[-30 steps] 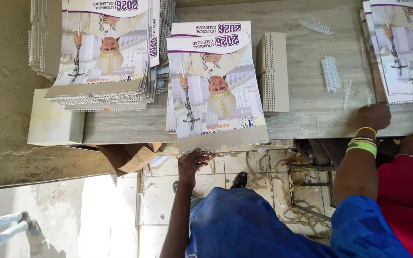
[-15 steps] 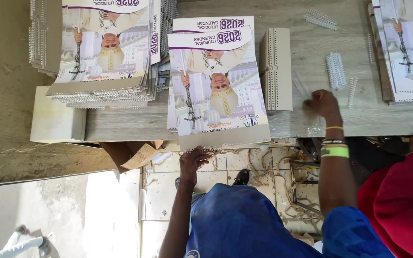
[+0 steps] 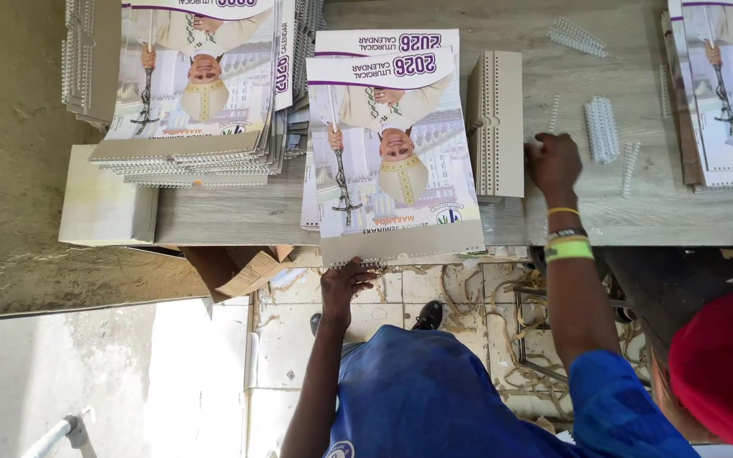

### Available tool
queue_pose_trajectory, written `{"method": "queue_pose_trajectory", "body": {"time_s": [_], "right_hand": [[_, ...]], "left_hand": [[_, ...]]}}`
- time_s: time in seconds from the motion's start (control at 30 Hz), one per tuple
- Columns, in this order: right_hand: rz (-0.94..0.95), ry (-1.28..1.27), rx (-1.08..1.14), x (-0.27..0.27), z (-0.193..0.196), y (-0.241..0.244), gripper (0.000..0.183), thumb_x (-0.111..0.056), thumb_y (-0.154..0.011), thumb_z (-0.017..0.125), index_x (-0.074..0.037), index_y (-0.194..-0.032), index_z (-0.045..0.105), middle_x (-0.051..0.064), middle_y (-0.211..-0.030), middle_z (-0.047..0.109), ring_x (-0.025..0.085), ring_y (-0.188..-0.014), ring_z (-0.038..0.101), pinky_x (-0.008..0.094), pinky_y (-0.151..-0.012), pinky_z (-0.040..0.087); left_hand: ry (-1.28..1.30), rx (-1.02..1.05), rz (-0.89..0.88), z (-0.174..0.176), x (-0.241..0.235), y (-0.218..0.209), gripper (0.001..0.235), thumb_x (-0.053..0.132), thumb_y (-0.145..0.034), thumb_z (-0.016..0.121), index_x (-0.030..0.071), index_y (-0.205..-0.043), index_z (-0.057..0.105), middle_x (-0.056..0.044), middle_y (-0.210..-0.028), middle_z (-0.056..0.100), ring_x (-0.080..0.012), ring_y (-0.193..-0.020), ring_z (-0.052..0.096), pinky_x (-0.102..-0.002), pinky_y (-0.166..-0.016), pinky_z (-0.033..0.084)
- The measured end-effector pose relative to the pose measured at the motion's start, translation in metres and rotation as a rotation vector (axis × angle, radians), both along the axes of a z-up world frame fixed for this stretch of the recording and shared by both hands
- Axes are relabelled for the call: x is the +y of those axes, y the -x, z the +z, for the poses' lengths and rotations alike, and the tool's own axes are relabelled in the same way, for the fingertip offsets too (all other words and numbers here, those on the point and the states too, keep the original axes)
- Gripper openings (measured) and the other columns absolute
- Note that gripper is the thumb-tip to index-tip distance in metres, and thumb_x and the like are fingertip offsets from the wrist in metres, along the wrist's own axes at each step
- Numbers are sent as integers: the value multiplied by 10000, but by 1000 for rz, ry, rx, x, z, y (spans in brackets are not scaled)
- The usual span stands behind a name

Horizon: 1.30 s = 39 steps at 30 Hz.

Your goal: Assembling and aligning printed calendar pages and covers for binding

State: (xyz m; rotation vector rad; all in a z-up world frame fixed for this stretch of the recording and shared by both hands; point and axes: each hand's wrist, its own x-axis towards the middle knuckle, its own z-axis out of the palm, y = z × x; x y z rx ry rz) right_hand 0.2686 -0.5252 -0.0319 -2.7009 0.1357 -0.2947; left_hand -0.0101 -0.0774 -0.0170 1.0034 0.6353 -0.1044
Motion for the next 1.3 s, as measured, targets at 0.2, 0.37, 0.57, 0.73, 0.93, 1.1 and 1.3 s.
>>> {"method": "queue_pose_trajectory", "body": {"time_s": [0.2, 0.37, 0.57, 0.73, 0.93, 1.1, 1.3], "right_hand": [[-181, 101, 225, -18, -38, -43, 227, -268, -960, 771, -54, -905, 820, 228, -772, 722, 442, -789, 758, 540, -659, 601], [-299, -1231, 110, 17, 77, 91, 264, -214, -1073, 795, -157, -882, 621, -35, -641, 390, 95, -502, 468, 269, -473, 443], [-65, -1199, 214, 152, 114, 227, 123, -132, -1037, 690, -54, -944, 664, 97, -754, 674, 176, -666, 688, 300, -644, 543], [294, -1124, 339, 206, 88, 252, 201, -63, -1059, 639, 55, -1170, 759, 214, -841, 766, 195, -633, 726, 281, -506, 555], [163, -1039, 225, 230, 94, 260, 122, -64, -1003, 739, -9, -1090, 804, 153, -732, 734, 140, -503, 665, 259, -446, 519], [178, -1033, 239, 231, 97, 268, 114, -85, -1010, 743, -23, -1083, 805, 147, -727, 732, 128, -527, 648, 276, -501, 533], [162, -796, 193, 235, 101, 268, 101, -191, -1017, 772, -149, -1076, 843, 87, -715, 776, 110, -585, 659, 282, -570, 528]], "left_hand": [[-22, -18, 30, 21, 4, 3, 278, 188, -980, 787, -75, -896, 751, -256, -918, 815, -308, -731, 823, -366, -620, 665], [46, -30, 101, 4, 12, 14, 231, 135, -982, 775, -70, -894, 714, -251, -877, 800, -324, -726, 818, -392, -602, 669], [165, -94, -57, -57, -8, 10, 207, 137, -987, 763, -63, -958, 718, -247, -867, 752, -430, -872, 823, -476, -696, 679], [376, -426, -314, -170, -44, -20, 889, 775, -954, 614, -13, -1358, 685, -248, -1243, 754, -518, -1208, 712, -587, -968, 632], [278, -52, -203, -9, -45, -19, 340, 194, -1024, 789, -92, -1185, 702, -178, -943, 663, -469, -937, 794, -572, -805, 702], [297, -46, -211, -13, -42, -19, 301, 217, -1010, 804, -55, -1117, 732, -163, -941, 690, -454, -943, 801, -552, -803, 702], [291, -76, -184, -28, -44, -19, 317, 211, -1007, 816, -78, -1112, 737, -209, -960, 711, -501, -977, 789, -576, -815, 702]]}}
